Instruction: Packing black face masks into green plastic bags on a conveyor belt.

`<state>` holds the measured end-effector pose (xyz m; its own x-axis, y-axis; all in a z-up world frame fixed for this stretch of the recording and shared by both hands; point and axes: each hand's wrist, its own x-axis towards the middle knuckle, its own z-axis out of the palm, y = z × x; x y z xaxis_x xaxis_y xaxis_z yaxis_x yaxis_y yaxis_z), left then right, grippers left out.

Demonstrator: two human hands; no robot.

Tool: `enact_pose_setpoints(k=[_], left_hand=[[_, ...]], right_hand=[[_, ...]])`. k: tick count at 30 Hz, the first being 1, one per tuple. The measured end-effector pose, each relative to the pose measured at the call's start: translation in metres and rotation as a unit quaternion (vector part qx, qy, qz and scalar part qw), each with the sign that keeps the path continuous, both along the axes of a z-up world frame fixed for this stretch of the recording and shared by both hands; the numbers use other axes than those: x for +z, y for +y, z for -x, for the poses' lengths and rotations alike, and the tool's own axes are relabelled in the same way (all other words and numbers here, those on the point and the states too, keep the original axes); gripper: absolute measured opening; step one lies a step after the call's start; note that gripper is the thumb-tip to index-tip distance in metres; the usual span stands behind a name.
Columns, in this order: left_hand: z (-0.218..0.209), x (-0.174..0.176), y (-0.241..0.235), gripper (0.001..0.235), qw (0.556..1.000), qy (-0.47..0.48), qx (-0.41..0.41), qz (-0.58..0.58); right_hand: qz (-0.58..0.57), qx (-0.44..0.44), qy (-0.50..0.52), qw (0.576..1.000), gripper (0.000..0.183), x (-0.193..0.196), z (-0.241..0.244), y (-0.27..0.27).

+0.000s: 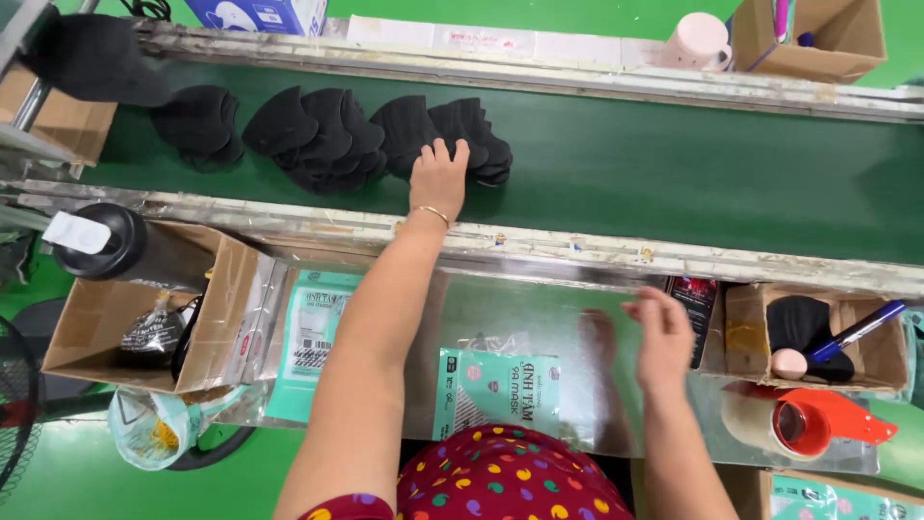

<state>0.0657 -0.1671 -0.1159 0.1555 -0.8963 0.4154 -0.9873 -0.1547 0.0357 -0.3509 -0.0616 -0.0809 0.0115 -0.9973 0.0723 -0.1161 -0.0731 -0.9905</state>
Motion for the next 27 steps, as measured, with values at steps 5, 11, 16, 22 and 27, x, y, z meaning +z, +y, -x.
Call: enact_pose_setpoints(k=[5, 11, 16, 22, 27], left_hand=[[0.034, 0.120, 0.064, 0.040, 0.956, 0.158, -0.224, -0.101], [0.082, 0.125, 0.185, 0.061, 0.762, 0.379, -0.524, 0.010], [0.085, 0.060, 0.213, 0.105, 0.825, 0.482, -0.294, -0.024], [0.096, 0.034, 0.207, 0.131, 0.784, 0.471, -0.403, -0.022], [0.098, -0.006, 0.222, 0.070, 0.823, 0.476, -0.307, -0.048]], right_hand=[[0.198, 0.044, 0.226, 0.953, 0.057, 0.081, -0.069, 0.022], [0.278, 0.254, 0.216, 0.901, 0.067, 0.040, -0.065, 0.017], [0.098, 0.321, 0.093, 0.937, 0.100, 0.018, -0.096, 0.038], [0.365, 0.325, 0.195, 0.850, 0.095, -0.033, -0.084, 0.045], [0.235, 0.305, 0.082, 0.919, 0.076, -0.051, -0.089, 0.053]])
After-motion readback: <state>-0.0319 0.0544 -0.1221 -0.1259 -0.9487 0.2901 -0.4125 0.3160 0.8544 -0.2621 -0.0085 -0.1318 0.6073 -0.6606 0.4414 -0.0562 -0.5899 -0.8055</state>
